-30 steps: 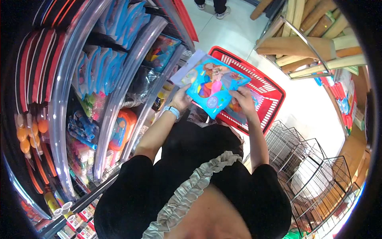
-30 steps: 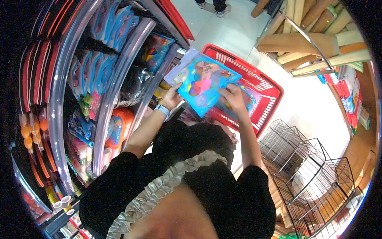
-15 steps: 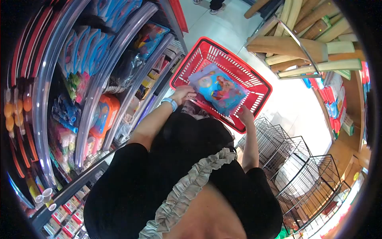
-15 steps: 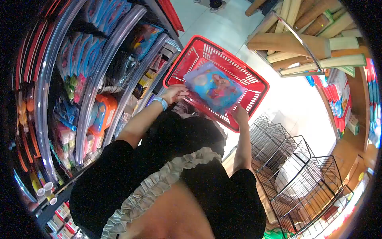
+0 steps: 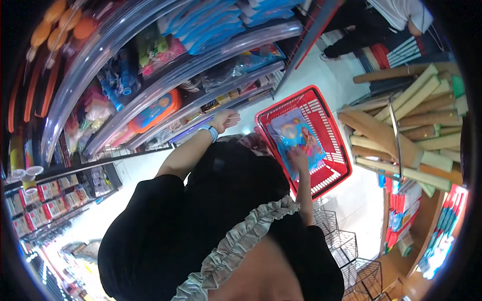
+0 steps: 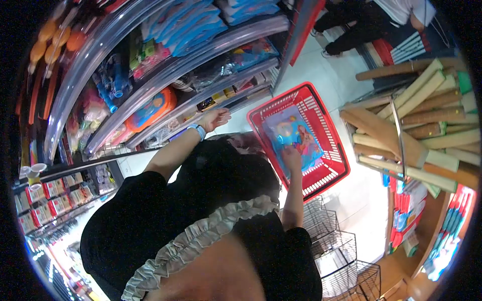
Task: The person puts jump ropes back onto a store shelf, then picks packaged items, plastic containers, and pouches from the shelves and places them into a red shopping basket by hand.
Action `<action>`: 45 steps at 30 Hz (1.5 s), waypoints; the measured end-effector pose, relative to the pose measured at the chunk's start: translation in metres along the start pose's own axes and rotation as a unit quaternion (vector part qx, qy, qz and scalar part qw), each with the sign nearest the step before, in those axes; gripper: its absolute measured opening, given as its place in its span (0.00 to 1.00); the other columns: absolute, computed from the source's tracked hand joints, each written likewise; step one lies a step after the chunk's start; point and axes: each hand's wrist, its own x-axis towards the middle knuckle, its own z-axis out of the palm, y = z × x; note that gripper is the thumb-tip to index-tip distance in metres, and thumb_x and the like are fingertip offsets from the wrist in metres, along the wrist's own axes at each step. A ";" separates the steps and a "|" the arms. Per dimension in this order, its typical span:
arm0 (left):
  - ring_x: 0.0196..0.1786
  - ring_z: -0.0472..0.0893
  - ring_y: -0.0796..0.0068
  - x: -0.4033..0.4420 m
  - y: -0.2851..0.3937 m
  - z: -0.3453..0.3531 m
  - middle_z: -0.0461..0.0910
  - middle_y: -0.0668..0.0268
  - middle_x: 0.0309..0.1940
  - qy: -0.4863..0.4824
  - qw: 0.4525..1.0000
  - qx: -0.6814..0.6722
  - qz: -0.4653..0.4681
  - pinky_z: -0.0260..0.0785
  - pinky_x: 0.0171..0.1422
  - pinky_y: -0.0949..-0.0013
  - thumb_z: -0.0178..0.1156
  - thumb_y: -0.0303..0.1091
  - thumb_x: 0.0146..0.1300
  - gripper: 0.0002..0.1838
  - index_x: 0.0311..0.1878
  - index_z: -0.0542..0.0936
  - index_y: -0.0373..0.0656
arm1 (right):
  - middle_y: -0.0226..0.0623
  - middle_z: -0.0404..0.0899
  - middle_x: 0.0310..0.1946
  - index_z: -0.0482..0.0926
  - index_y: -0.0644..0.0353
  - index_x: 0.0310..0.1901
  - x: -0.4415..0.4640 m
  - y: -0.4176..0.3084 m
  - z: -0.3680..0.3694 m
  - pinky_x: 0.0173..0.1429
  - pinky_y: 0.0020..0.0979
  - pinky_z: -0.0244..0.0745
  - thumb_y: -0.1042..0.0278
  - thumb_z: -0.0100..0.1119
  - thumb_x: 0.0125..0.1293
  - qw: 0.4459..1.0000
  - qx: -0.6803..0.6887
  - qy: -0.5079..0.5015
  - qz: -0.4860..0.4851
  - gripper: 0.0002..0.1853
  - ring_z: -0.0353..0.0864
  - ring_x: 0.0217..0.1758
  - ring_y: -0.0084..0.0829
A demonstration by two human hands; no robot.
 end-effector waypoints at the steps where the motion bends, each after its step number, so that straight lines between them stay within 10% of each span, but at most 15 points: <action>1: 0.48 0.77 0.71 -0.004 0.007 -0.006 0.77 0.64 0.44 -0.004 0.999 -0.028 0.021 0.72 0.49 0.70 0.50 0.36 0.65 0.13 0.49 0.72 0.41 | 0.31 0.76 0.24 0.78 0.63 0.39 0.007 -0.037 -0.004 0.27 0.25 0.72 0.63 0.60 0.58 0.999 0.047 -0.016 0.017 0.12 0.74 0.23 0.20; 7: 0.44 0.80 0.69 -0.022 0.036 -0.049 0.79 0.62 0.43 -0.026 0.970 -0.223 0.092 0.75 0.47 0.69 0.50 0.34 0.65 0.11 0.49 0.72 0.42 | 0.43 0.79 0.31 0.75 0.64 0.45 0.097 -0.179 0.008 0.43 0.30 0.72 0.62 0.59 0.58 0.978 -0.054 -0.022 -0.202 0.17 0.79 0.37 0.31; 13: 0.42 0.78 0.74 -0.060 0.081 -0.047 0.78 0.63 0.42 0.163 0.952 -0.078 0.246 0.72 0.45 0.71 0.54 0.30 0.61 0.13 0.49 0.74 0.41 | 0.49 0.75 0.46 0.72 0.66 0.50 0.149 -0.364 0.054 0.49 0.30 0.70 0.56 0.57 0.59 0.969 0.095 0.059 -0.222 0.23 0.77 0.47 0.38; 19: 0.43 0.73 0.76 -0.035 0.101 -0.049 0.76 0.67 0.42 0.145 0.895 -0.036 0.421 0.67 0.46 0.71 0.59 0.30 0.58 0.14 0.47 0.76 0.39 | 0.41 0.74 0.47 0.69 0.62 0.54 0.224 -0.368 0.098 0.50 0.34 0.71 0.51 0.53 0.61 0.945 0.066 0.086 -0.310 0.25 0.75 0.48 0.31; 29: 0.49 0.74 0.73 -0.048 0.118 -0.039 0.75 0.65 0.47 0.106 0.960 -0.028 0.259 0.70 0.49 0.71 0.60 0.39 0.60 0.17 0.49 0.76 0.43 | 0.34 0.75 0.45 0.71 0.56 0.52 0.224 -0.377 0.095 0.49 0.39 0.72 0.54 0.52 0.64 0.961 0.246 -0.127 0.012 0.20 0.75 0.46 0.30; 37: 0.52 0.73 0.71 -0.048 0.116 -0.035 0.74 0.65 0.51 0.101 0.964 -0.034 0.242 0.70 0.51 0.68 0.58 0.39 0.61 0.19 0.53 0.74 0.43 | 0.33 0.75 0.45 0.70 0.54 0.52 0.196 -0.384 0.096 0.48 0.39 0.74 0.53 0.51 0.64 0.970 0.227 -0.088 -0.022 0.19 0.75 0.45 0.31; 45: 0.46 0.75 0.72 -0.032 0.101 -0.030 0.77 0.64 0.45 0.239 0.855 0.208 0.410 0.66 0.50 0.71 0.57 0.32 0.58 0.15 0.48 0.77 0.38 | 0.38 0.66 0.57 0.65 0.62 0.59 0.194 -0.383 0.098 0.57 0.33 0.64 0.47 0.52 0.61 0.975 0.186 -0.069 -0.103 0.31 0.67 0.56 0.32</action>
